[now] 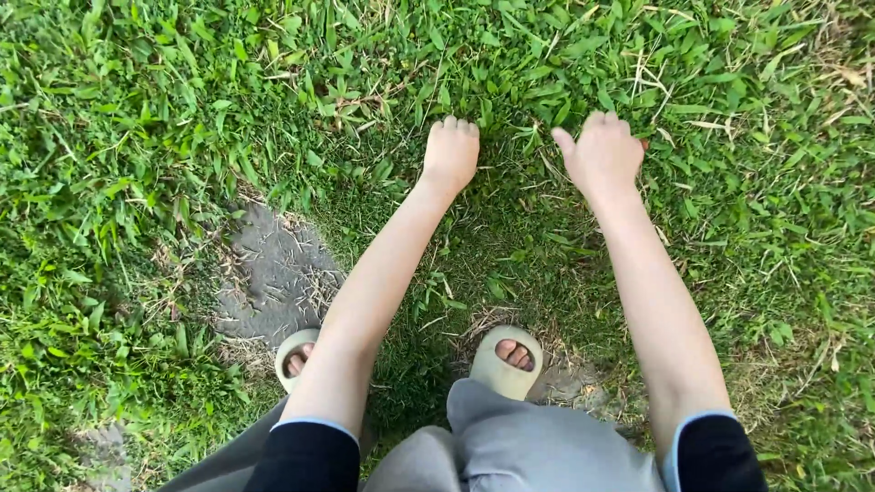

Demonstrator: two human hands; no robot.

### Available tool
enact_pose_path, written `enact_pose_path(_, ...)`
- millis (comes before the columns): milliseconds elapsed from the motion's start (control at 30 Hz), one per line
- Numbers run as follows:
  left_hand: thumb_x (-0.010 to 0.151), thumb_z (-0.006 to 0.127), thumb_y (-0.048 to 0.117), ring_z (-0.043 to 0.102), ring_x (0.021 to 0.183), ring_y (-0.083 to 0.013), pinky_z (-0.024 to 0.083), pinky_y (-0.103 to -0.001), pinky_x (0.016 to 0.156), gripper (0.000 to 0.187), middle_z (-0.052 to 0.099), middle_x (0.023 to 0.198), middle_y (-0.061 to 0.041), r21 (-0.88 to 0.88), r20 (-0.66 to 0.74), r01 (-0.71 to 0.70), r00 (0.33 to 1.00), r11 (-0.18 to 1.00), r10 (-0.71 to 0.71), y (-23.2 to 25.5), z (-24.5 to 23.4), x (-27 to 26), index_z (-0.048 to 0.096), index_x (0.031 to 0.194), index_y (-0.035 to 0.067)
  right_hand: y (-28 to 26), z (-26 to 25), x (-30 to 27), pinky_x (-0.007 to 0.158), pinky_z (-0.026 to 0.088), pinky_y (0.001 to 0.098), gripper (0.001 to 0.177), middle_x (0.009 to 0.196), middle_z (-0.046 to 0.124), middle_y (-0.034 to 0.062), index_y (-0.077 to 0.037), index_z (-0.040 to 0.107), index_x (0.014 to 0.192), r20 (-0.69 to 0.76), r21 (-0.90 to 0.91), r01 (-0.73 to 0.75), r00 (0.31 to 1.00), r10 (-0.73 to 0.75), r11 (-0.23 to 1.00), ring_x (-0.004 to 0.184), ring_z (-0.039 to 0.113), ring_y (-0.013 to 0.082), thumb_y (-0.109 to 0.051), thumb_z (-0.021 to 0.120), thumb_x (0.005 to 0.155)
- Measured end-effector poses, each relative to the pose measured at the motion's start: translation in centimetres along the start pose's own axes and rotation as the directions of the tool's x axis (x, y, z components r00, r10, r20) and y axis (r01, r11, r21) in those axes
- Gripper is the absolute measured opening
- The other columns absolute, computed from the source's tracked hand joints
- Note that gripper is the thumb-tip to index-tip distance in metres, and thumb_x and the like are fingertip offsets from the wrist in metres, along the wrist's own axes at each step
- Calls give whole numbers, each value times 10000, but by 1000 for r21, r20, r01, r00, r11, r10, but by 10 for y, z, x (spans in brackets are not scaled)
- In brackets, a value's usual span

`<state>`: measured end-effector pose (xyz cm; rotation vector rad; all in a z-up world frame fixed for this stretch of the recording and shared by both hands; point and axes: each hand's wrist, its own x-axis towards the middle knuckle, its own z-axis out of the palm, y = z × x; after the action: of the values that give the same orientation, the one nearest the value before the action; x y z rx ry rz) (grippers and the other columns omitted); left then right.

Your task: Pulling weeds from the grass around stepping stones by hand.

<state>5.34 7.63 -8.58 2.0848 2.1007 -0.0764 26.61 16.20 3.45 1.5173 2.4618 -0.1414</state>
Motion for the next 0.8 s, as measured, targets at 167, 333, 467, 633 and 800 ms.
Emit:
enact_pose_path(167,800,666,148,639,1013,-271,518,-404,863,229,692,1014,-98,-28,-3,-33,999,999,33,-4,-25,-35,670,1013,64,8,72,19,625,580,426,516,890,688,139,-4,659,941,-153,-80,95,983,-106,992,802,700,300,-511,610,1028)
enact_pose_path(333,925,613,163,669,938,-304,555,-450,813,100,690,952,-112,-267,-44,44,997,963,-57,-65,-59,-101,632,938,66,-12,43,-28,570,571,433,418,762,653,114,-47,625,842,-16,117,179,984,-178,977,664,697,299,-277,481,1160)
enact_pose_path(467,1039,573,241,681,876,-334,564,-478,760,218,691,930,-132,-359,-83,109,985,927,-148,-69,-65,-105,629,952,49,-33,36,-92,582,562,453,409,744,649,127,-31,596,849,90,230,156,979,-181,961,645,687,329,-272,462,1151)
enact_pose_path(633,969,576,418,689,856,-308,570,-458,695,429,685,928,-152,-256,-184,191,953,948,-242,-36,-94,-87,627,1004,-7,-25,26,-104,756,561,493,285,983,676,177,-26,600,1002,88,366,157,975,-202,917,855,690,378,-282,508,1086)
enact_pose_path(800,815,513,597,675,879,-225,562,-398,744,676,694,931,-95,153,-196,217,963,964,-186,-3,-26,-60,607,1085,-16,-43,1,-98,769,567,461,274,1070,675,145,-50,618,1072,111,381,176,966,-234,908,924,696,332,-313,548,1032)
